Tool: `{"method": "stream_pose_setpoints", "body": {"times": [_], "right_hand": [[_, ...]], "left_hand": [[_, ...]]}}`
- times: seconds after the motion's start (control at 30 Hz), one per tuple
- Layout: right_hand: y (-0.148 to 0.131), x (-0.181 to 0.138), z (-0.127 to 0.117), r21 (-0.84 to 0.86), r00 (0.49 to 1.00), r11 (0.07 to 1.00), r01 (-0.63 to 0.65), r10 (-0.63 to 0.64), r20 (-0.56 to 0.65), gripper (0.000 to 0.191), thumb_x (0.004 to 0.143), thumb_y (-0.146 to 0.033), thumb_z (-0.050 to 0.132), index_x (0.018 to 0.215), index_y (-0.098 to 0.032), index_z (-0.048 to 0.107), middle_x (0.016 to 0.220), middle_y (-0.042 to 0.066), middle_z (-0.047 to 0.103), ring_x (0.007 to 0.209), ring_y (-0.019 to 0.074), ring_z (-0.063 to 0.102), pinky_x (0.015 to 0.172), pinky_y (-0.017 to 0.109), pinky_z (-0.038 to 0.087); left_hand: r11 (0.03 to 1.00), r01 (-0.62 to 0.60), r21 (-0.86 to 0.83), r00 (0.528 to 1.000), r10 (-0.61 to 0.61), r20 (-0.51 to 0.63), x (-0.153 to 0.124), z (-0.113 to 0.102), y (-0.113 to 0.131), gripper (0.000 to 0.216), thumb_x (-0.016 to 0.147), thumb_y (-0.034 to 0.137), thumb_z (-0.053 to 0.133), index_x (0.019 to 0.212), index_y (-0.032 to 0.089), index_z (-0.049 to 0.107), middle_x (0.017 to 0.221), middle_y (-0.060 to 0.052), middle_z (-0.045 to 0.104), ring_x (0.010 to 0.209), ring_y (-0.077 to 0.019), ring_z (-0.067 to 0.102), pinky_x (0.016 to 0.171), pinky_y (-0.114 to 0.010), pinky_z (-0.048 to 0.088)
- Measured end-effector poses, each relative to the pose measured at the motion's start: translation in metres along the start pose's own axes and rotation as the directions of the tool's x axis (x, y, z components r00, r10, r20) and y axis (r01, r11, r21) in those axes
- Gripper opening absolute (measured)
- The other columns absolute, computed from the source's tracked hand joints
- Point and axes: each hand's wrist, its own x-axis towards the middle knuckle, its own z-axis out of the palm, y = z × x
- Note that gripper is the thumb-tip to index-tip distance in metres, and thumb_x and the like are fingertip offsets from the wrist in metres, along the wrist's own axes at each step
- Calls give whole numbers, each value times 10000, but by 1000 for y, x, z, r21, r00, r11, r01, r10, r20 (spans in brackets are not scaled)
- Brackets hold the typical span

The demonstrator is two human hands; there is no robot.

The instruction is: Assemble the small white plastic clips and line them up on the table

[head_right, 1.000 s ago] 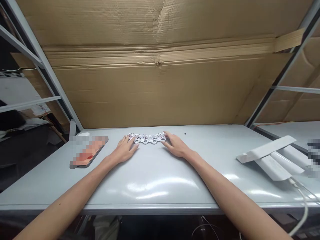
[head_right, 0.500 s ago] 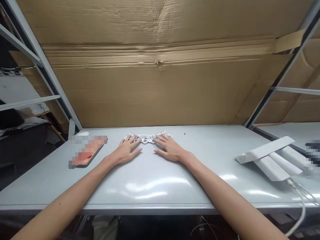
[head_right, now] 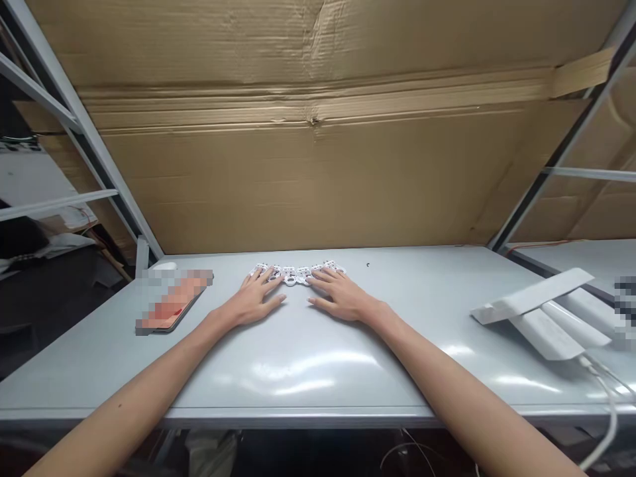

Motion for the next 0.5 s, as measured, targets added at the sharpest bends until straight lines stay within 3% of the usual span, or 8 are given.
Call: {"method": "stream_pose_setpoints", "body": {"times": [0.3,0.5], "right_hand": [[-4,-6,-11,0,998,1000,-29,29,-47,571,962,-583,359,1350,-230,585,1473,113,485,1358,324,425,1129,516,338],[-5,-7,-6,27,997,998,-61,62,-51,609,961,-592,350,1448,-245,466,1498,100,454,1396,314,367,1154,511,294]], "left_hand": [[999,3,47,1000,-4,19,-3,-2,19,623,981,619,261,1496,291,384,1615,-64,212,1478,-380,132,1172,-554,155],[1000,9,28,1000,-10,27,-5,0,27,632,979,630,264,1514,302,342,1626,-65,168,1489,-368,58,1174,-575,102]]}}
